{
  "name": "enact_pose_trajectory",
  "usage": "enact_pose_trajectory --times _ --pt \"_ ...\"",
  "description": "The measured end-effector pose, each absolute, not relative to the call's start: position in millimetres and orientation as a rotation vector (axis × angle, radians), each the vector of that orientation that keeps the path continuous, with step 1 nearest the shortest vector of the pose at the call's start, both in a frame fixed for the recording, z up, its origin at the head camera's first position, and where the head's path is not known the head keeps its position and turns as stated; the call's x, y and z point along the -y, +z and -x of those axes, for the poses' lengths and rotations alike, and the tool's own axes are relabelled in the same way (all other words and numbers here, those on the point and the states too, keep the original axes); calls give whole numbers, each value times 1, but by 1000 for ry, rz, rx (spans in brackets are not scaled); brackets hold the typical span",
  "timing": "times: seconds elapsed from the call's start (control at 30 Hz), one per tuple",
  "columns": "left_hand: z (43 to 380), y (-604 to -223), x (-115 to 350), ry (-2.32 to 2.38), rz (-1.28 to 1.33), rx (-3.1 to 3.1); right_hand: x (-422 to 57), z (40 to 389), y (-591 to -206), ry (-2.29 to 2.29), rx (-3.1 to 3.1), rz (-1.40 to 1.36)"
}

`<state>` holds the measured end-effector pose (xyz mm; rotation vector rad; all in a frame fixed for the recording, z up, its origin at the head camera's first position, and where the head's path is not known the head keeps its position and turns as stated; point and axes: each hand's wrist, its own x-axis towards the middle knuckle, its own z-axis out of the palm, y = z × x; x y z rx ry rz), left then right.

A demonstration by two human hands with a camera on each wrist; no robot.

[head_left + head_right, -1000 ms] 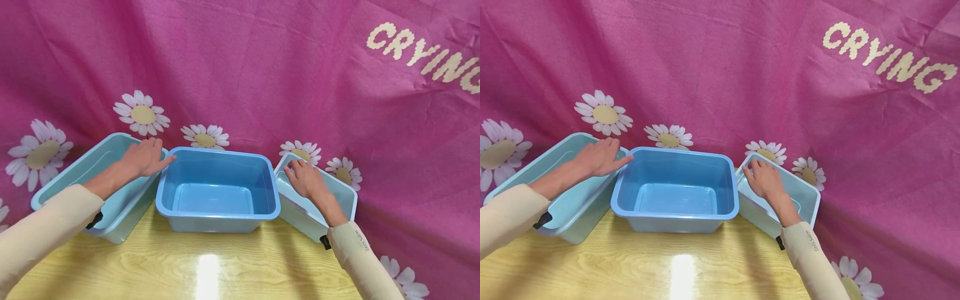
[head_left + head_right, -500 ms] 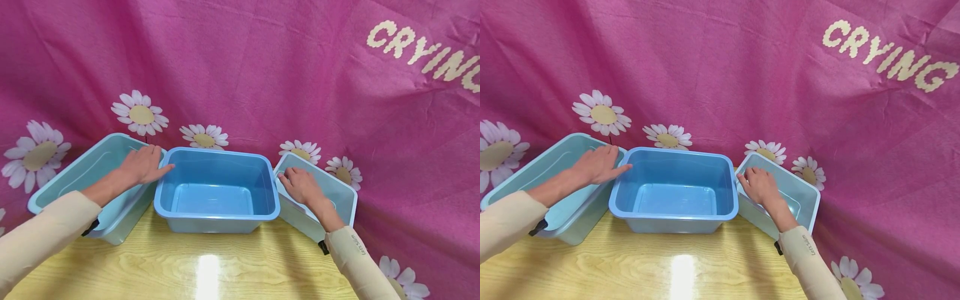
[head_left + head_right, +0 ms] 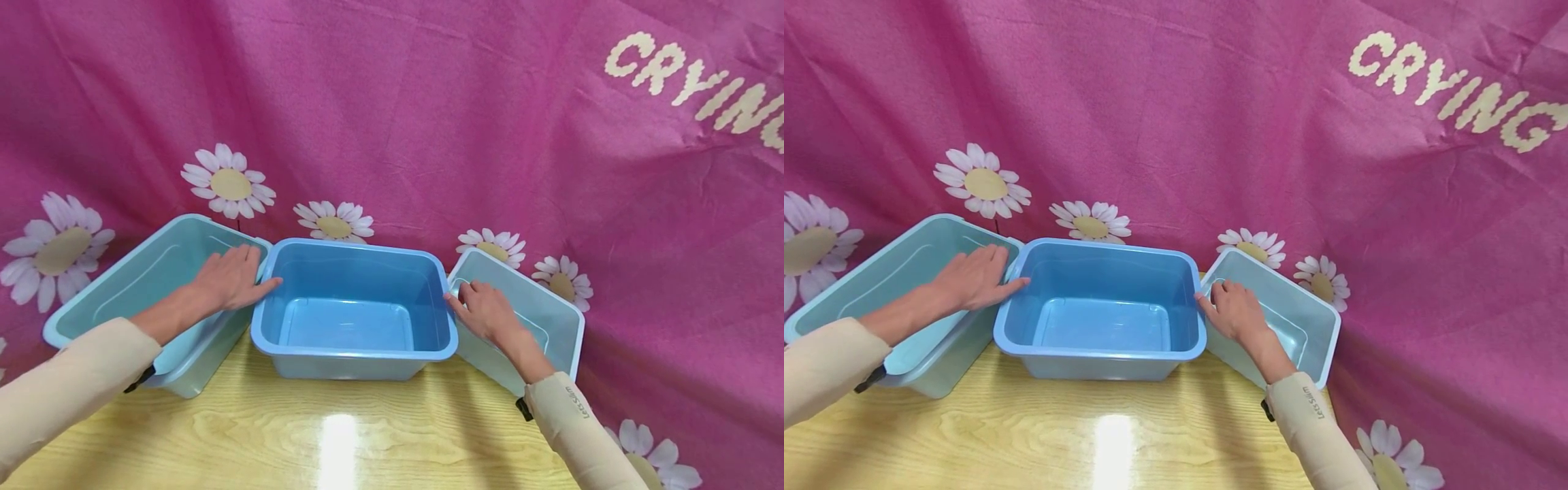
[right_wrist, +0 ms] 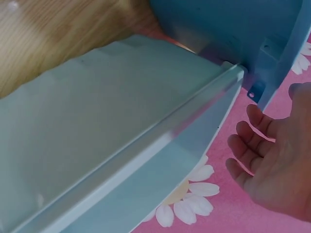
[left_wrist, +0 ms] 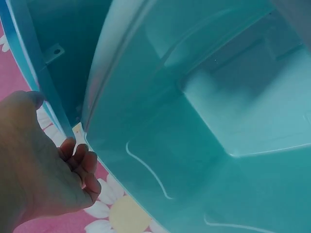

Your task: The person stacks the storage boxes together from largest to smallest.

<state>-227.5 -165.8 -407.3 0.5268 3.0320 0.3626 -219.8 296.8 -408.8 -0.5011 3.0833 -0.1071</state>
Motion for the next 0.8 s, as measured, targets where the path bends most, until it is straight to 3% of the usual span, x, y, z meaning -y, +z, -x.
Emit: enact_pose_trajectory --times 0.8 --pt "228 -417 163 344 -524 -2951 -290 222 -423 -101 -3018 598"
